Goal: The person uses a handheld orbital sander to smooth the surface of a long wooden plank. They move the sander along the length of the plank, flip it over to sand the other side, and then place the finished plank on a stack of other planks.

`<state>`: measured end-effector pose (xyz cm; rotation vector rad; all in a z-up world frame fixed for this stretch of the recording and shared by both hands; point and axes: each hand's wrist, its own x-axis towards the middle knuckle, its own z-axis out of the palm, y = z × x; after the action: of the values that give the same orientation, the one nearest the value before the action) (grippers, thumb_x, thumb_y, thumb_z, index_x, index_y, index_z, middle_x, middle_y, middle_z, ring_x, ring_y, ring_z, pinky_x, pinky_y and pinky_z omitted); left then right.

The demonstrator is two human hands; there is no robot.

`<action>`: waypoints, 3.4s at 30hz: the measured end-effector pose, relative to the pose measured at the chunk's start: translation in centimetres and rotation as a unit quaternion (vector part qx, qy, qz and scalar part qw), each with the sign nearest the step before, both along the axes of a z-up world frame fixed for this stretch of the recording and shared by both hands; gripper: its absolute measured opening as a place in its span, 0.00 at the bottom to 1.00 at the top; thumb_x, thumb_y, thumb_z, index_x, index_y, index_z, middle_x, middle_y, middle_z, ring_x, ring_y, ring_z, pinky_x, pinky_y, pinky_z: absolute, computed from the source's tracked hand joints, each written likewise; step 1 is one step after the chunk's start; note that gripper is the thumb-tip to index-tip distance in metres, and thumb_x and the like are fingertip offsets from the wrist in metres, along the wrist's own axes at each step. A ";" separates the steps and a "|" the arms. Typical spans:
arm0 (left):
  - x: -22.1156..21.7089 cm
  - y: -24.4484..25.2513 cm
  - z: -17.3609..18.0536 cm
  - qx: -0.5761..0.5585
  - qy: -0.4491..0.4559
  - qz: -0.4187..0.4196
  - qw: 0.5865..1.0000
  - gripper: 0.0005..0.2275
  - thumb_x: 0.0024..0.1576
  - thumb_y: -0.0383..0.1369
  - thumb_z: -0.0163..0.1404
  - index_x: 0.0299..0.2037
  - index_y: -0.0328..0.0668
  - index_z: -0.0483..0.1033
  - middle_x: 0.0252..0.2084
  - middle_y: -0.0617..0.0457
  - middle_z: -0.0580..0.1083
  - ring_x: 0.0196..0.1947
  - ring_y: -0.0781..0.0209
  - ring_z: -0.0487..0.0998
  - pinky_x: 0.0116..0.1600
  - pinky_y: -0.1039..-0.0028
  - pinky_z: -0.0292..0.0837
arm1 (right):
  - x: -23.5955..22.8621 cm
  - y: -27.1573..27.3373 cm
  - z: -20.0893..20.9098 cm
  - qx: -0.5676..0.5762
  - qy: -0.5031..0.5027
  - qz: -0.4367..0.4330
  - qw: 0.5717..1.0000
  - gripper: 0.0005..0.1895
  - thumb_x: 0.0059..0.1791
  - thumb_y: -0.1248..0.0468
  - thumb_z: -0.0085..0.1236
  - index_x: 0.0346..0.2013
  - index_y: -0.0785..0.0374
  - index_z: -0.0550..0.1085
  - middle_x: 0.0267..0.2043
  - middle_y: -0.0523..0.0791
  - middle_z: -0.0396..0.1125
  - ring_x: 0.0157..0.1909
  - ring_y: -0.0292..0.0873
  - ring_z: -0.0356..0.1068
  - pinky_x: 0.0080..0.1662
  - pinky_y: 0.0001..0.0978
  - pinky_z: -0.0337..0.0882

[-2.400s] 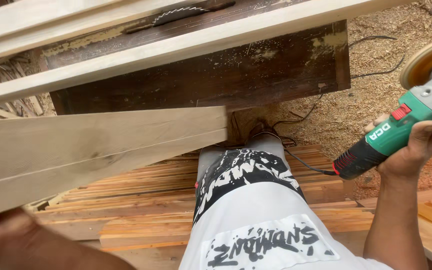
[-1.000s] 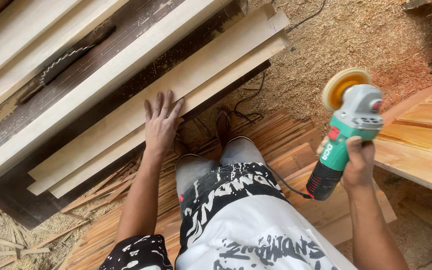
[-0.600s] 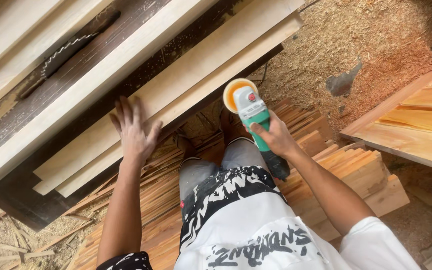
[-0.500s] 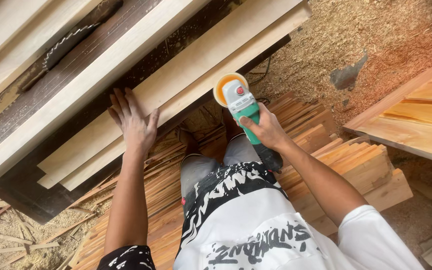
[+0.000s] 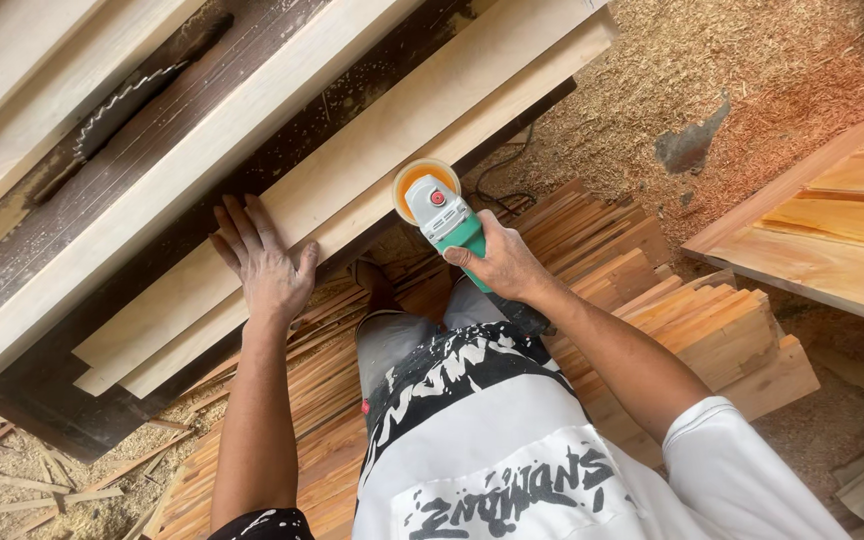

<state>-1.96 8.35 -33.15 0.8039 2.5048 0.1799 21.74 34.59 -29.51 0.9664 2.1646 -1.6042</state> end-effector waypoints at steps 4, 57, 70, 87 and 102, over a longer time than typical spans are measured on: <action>0.1 0.1 0.0 -0.004 -0.002 0.003 1.000 0.47 0.58 0.49 0.49 0.79 0.38 0.30 0.81 0.34 0.31 0.81 0.38 0.26 0.79 0.46 0.19 | 0.6 1.7 -0.2 0.012 -0.011 -0.006 1.000 0.41 0.46 0.30 0.54 0.48 0.67 0.66 0.40 0.57 0.73 0.48 0.56 0.77 0.49 0.48 0.75; 10.9 -6.8 1.2 0.436 -0.053 0.313 0.842 0.10 0.58 0.25 0.39 0.31 0.34 0.76 0.32 0.49 0.73 0.31 0.62 0.70 0.37 0.73 0.69 | -3.7 -6.5 -0.5 -0.009 -0.018 0.129 0.991 0.43 0.45 0.27 0.50 0.46 0.65 0.66 0.41 0.56 0.75 0.48 0.54 0.79 0.48 0.44 0.77; 22.2 0.8 -1.1 0.457 -0.653 0.432 0.423 0.37 0.60 0.61 0.34 0.75 0.52 0.40 0.73 0.42 0.54 0.67 0.40 0.62 0.63 0.43 0.65 | -5.6 -9.9 -0.3 0.007 -0.006 0.157 0.988 0.41 0.44 0.29 0.55 0.44 0.65 0.64 0.36 0.58 0.74 0.44 0.60 0.78 0.43 0.49 0.75; 23.2 9.2 -1.3 0.393 -0.646 0.298 0.582 0.35 0.65 0.59 0.32 0.75 0.42 0.41 0.69 0.36 0.60 0.69 0.39 0.65 0.66 0.49 0.68 | -1.8 -1.6 1.5 -0.006 0.036 0.033 0.999 0.43 0.47 0.30 0.54 0.54 0.67 0.68 0.44 0.47 0.76 0.49 0.42 0.77 0.51 0.36 0.76; 19.8 -8.4 -0.2 0.534 -0.518 0.459 0.486 0.38 0.63 0.62 0.27 0.77 0.48 0.38 0.70 0.44 0.58 0.66 0.51 0.66 0.65 0.58 0.71 | -12.1 -21.2 0.0 0.006 0.001 0.300 0.954 0.34 0.49 0.38 0.58 0.47 0.68 0.66 0.39 0.56 0.73 0.45 0.53 0.77 0.48 0.44 0.73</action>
<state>17.82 -0.06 -33.34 -0.4532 1.0521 1.9906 9.62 13.37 -29.56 0.2502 2.1758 -1.2853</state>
